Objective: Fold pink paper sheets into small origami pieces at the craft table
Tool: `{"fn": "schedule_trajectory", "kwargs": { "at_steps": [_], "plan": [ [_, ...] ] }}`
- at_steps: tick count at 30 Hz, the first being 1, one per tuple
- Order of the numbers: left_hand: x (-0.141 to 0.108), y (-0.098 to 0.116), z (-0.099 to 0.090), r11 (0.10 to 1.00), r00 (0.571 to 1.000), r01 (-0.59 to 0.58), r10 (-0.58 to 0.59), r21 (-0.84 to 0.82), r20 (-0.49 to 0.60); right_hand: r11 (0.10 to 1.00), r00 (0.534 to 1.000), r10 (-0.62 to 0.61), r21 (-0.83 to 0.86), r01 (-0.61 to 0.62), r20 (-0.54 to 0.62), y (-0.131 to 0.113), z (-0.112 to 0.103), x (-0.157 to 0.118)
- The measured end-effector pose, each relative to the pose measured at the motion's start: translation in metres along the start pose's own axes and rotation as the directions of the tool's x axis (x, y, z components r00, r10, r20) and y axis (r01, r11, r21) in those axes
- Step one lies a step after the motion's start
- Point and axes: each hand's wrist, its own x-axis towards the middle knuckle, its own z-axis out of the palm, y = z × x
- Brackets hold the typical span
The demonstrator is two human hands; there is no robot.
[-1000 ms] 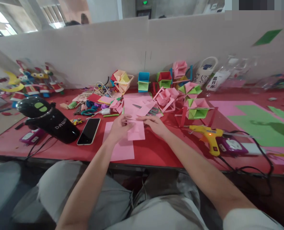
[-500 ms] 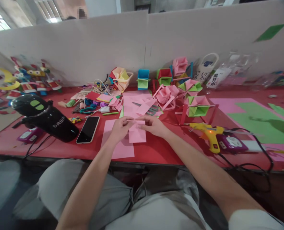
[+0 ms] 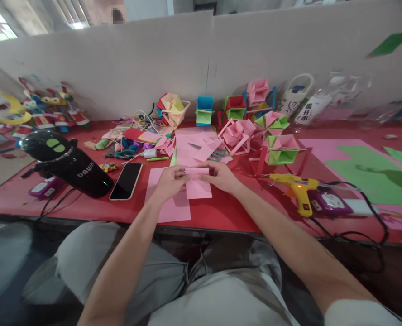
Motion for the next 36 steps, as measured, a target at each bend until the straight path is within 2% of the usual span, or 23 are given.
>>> {"fn": "schedule_trajectory", "kwargs": {
  "at_steps": [13,23,28,32,36],
  "plan": [
    [0.003,-0.008,-0.004,1.000,1.000,0.001,-0.001,-0.004,0.023,0.999,0.999,0.032,0.041,-0.033,0.029,-0.001,0.000,0.001],
    [0.007,-0.012,-0.008,1.000,1.000,-0.018,0.018,0.012,0.006,0.999,0.999,0.004,0.043,-0.005,0.038,0.005,0.002,0.005],
    [0.013,-0.007,-0.004,0.997,0.998,-0.062,0.061,0.054,0.029,1.000,1.000,0.007,-0.031,-0.007,0.012,-0.005,0.003,0.005],
    [0.017,-0.005,0.002,0.992,0.992,-0.114,0.110,0.058,0.059,1.000,1.000,0.012,-0.026,-0.011,0.002,-0.008,0.000,0.004],
    [0.012,-0.006,0.001,0.992,0.992,-0.114,0.111,0.044,0.066,1.000,1.000,0.011,-0.011,-0.011,-0.008,-0.006,-0.003,0.002]
  ]
}}
